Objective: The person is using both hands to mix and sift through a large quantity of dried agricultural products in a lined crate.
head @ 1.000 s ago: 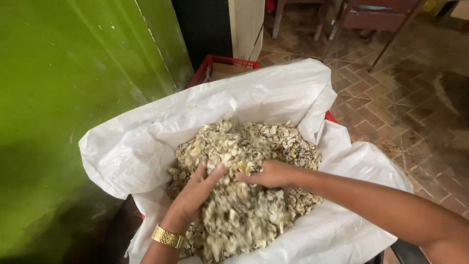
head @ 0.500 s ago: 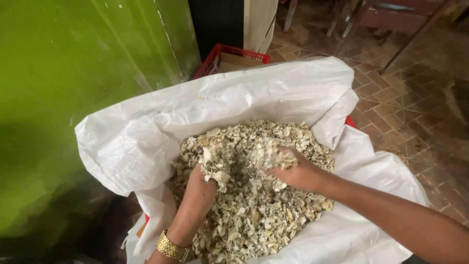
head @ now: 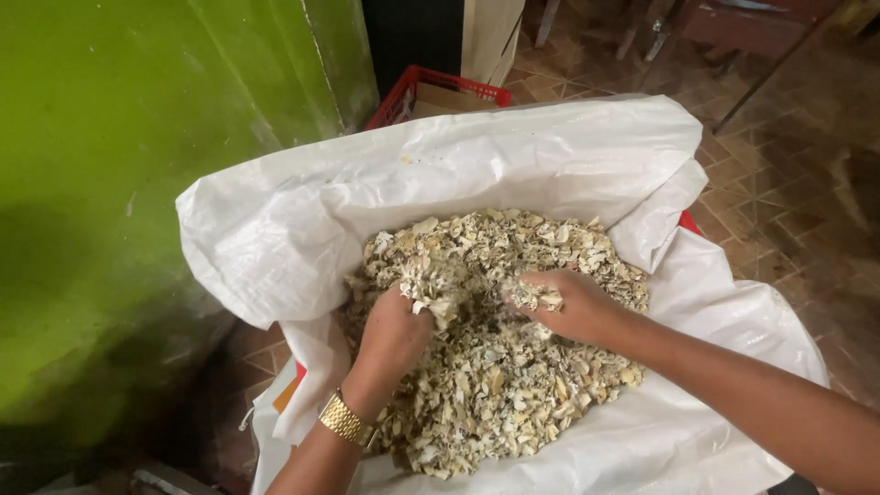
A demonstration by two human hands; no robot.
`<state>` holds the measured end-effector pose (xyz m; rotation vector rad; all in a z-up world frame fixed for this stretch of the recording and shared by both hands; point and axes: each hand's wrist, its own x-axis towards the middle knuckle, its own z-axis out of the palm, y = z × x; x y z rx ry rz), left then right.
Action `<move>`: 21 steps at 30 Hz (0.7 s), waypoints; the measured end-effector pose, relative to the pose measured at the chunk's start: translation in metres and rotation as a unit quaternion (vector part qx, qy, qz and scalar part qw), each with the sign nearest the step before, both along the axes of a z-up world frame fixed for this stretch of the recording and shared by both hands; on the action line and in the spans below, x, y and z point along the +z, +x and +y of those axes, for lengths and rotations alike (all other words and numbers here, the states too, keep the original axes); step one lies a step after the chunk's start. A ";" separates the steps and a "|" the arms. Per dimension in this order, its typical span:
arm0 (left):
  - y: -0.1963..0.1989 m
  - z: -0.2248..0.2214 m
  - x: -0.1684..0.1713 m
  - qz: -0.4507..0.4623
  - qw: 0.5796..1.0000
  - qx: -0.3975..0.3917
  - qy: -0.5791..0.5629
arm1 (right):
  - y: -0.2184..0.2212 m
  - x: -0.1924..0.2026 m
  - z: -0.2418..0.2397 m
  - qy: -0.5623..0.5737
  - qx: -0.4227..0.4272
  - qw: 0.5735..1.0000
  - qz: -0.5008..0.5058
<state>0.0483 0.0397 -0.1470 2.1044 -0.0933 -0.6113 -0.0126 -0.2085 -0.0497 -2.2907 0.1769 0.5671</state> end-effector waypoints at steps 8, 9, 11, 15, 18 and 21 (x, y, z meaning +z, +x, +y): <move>-0.002 0.004 0.034 -0.154 0.968 -0.097 0.173 | 0.002 0.055 0.006 -0.041 0.098 0.994 -0.020; -0.004 0.004 0.040 -0.133 0.988 -0.030 0.069 | 0.002 0.069 0.008 -0.075 0.115 0.990 -0.016; -0.001 0.004 0.033 -0.183 0.980 -0.025 0.070 | 0.003 0.082 0.005 -0.118 0.169 0.979 0.003; 0.003 0.005 0.009 -0.348 0.935 -0.032 0.067 | 0.009 0.097 0.016 -0.167 0.363 0.913 -0.084; 0.004 0.010 0.021 -0.339 0.938 0.006 0.075 | 0.001 0.075 0.036 0.021 0.423 0.901 -0.094; -0.008 0.013 0.041 -0.292 0.944 0.032 0.150 | -0.016 0.066 0.068 0.005 0.566 0.796 -0.213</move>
